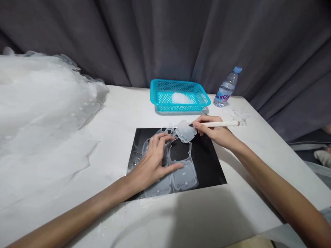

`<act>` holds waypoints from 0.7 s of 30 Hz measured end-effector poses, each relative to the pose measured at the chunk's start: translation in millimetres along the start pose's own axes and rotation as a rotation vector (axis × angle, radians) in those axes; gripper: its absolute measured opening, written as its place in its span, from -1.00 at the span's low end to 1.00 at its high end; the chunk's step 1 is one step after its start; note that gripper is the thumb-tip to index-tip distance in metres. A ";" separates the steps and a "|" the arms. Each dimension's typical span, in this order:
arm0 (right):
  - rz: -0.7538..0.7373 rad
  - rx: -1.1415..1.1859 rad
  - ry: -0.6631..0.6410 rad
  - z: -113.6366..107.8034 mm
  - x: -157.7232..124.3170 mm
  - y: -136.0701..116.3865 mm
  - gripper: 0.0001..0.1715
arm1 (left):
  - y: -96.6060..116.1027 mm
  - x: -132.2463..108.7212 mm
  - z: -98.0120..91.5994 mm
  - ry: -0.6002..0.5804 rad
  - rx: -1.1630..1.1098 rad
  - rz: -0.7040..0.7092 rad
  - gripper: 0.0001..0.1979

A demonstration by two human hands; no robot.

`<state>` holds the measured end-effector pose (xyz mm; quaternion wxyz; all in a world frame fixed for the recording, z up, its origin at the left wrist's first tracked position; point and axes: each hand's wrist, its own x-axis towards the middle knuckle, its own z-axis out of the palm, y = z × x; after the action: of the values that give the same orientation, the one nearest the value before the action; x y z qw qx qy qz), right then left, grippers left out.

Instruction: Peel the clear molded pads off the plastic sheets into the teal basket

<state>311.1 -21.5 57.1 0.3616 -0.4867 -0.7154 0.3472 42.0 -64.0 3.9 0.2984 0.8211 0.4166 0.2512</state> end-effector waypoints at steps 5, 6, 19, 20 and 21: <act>0.006 0.219 -0.323 19.6 -35.2 -29.9 -0.69 | 17.1 11.1 -10.8 -0.123 -0.524 -0.277 -0.38; -0.009 0.231 -0.430 22.4 -39.1 -32.4 -0.65 | 18.1 14.3 -13.2 -0.130 -0.608 -0.336 -0.40; -0.114 -0.201 -0.246 38.9 -8.5 -2.8 -0.57 | 6.3 23.3 -20.1 -0.280 -0.950 -0.477 -0.61; -0.082 -0.184 -0.303 42.7 -5.3 -3.7 -0.60 | 5.8 23.2 -20.0 -0.272 -0.932 -0.465 -0.61; -0.046 -0.137 -0.348 45.6 -2.4 -4.8 -0.63 | 5.5 23.1 -20.0 -0.264 -0.909 -0.454 -0.60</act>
<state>270.6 -31.8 38.1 0.2063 -0.4263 -0.8001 0.3682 43.8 -41.7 25.4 0.7216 0.5223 0.3920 0.2301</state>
